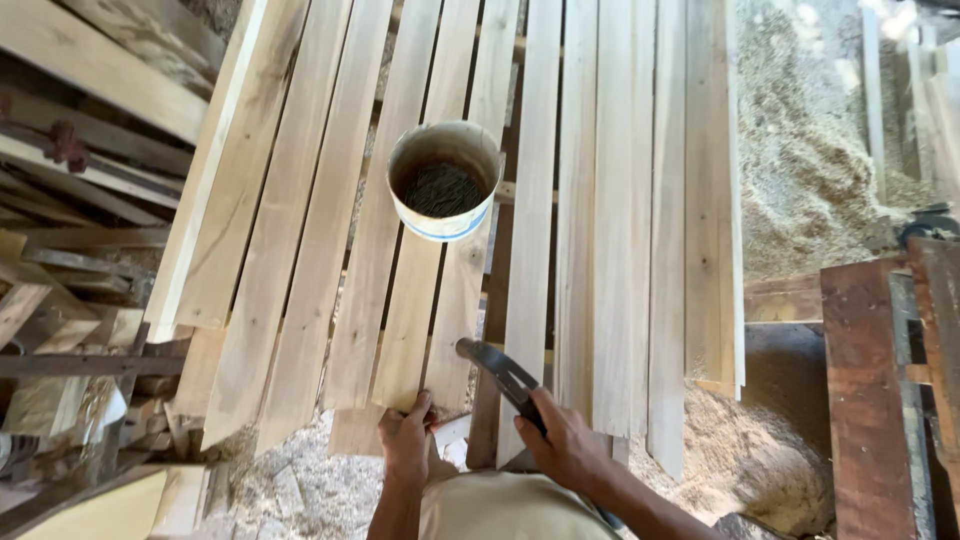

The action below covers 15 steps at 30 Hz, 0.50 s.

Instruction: The person hammers nails into wooden planks to assemble a wooden pallet. They repeatedly pick nails from a bucket and drive them into the wood using a hammer, securing the planks together.

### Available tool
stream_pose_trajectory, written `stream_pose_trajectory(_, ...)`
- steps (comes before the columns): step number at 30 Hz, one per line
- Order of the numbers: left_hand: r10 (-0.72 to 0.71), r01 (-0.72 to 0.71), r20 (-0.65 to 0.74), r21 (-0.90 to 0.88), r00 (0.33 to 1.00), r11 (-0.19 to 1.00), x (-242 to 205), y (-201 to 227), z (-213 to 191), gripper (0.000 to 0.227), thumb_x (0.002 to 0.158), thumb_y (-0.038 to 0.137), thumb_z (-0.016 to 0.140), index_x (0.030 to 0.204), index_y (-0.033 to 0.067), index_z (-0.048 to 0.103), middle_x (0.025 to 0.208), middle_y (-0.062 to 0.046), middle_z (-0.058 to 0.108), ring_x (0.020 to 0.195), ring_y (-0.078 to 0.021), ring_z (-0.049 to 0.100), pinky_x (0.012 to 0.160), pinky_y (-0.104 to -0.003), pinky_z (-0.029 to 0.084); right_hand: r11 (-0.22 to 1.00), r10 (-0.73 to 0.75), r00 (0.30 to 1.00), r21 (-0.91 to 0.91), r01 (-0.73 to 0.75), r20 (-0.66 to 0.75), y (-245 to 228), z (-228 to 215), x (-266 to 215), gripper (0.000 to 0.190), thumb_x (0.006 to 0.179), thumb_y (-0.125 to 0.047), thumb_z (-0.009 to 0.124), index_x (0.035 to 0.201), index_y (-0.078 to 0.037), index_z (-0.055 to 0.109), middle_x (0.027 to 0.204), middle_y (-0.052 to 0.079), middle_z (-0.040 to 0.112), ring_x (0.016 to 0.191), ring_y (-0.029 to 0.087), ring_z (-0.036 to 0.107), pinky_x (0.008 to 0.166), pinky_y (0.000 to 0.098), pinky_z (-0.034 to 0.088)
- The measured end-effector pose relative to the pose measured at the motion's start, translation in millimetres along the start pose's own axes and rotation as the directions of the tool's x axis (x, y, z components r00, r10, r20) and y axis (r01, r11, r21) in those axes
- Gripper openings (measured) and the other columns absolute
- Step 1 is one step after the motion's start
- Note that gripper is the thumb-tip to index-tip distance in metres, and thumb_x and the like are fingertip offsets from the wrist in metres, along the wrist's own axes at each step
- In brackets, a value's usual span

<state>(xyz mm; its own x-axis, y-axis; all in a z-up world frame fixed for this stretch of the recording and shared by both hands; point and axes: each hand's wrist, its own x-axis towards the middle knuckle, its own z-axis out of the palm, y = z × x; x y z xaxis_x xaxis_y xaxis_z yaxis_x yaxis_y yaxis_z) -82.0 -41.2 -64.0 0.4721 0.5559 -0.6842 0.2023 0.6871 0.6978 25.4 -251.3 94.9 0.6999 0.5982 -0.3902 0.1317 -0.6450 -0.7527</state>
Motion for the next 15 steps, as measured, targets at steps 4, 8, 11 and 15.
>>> stream_pose_trajectory(4, -0.058, 0.058, -0.02, -0.024, 0.998, 0.998, 4.5, 2.2, 3.0, 0.016, 0.09, 0.007, 0.074, 0.087, -0.0035, 0.063, 0.067, -0.009, 0.063, 0.054, -0.0176, 0.058, 0.05, -0.034, 0.046, 0.996, -0.011, 1.0, -0.089, 0.009, -0.024, -6.5, 1.1, -1.8, 0.03, 0.102, -0.029, 0.058, 0.121, -0.007, 0.049, 0.062, 0.013, 0.063, 0.049, 0.029, 0.06, 0.048, 0.0478, 0.044)
stream_pose_trajectory(8, -0.04, 0.041, -0.037, 0.027, 0.998, 0.999, -0.8, -2.8, -1.2, 0.015, 0.09, 0.009, 0.074, 0.087, -0.0025, 0.065, 0.068, -0.009, 0.065, 0.054, -0.018, 0.06, 0.05, -0.034, 0.05, 1.0, 0.015, 1.0, -0.026, -0.016, -0.027, -11.0, -0.3, -5.8, 0.032, 0.102, -0.027, 0.056, 0.126, -0.008, 0.051, 0.061, 0.016, 0.062, 0.049, 0.031, 0.06, 0.049, 0.049, 0.043)
stream_pose_trajectory(11, 0.012, -0.012, -0.005, -0.002, 1.0, 1.0, 19.1, 2.0, 9.6, 0.009, 0.086, 0.006, 0.073, 0.089, -0.0006, 0.067, 0.068, -0.009, 0.065, 0.053, -0.0181, 0.06, 0.048, -0.033, 0.047, 1.0, 0.001, 0.996, -0.018, -0.003, -0.088, -9.0, -3.6, 6.1, 0.037, 0.099, -0.025, 0.056, 0.129, -0.006, 0.048, 0.065, 0.014, 0.066, 0.049, 0.03, 0.065, 0.045, 0.0485, 0.047)
stream_pose_trajectory(15, 0.03, -0.03, -0.01, -0.01, 1.0, 1.0, -10.1, -13.8, -9.5, 0.017, 0.09, 0.009, 0.078, 0.089, -0.0047, 0.068, 0.071, -0.008, 0.069, 0.056, -0.0167, 0.063, 0.051, -0.03, 0.05, 0.992, -0.088, 0.993, -0.094, 0.081, -0.072, -5.5, 3.3, -13.4, 0.032, 0.101, -0.023, 0.054, 0.123, -0.001, 0.05, 0.066, 0.015, 0.067, 0.049, 0.032, 0.066, 0.043, 0.0456, 0.05)
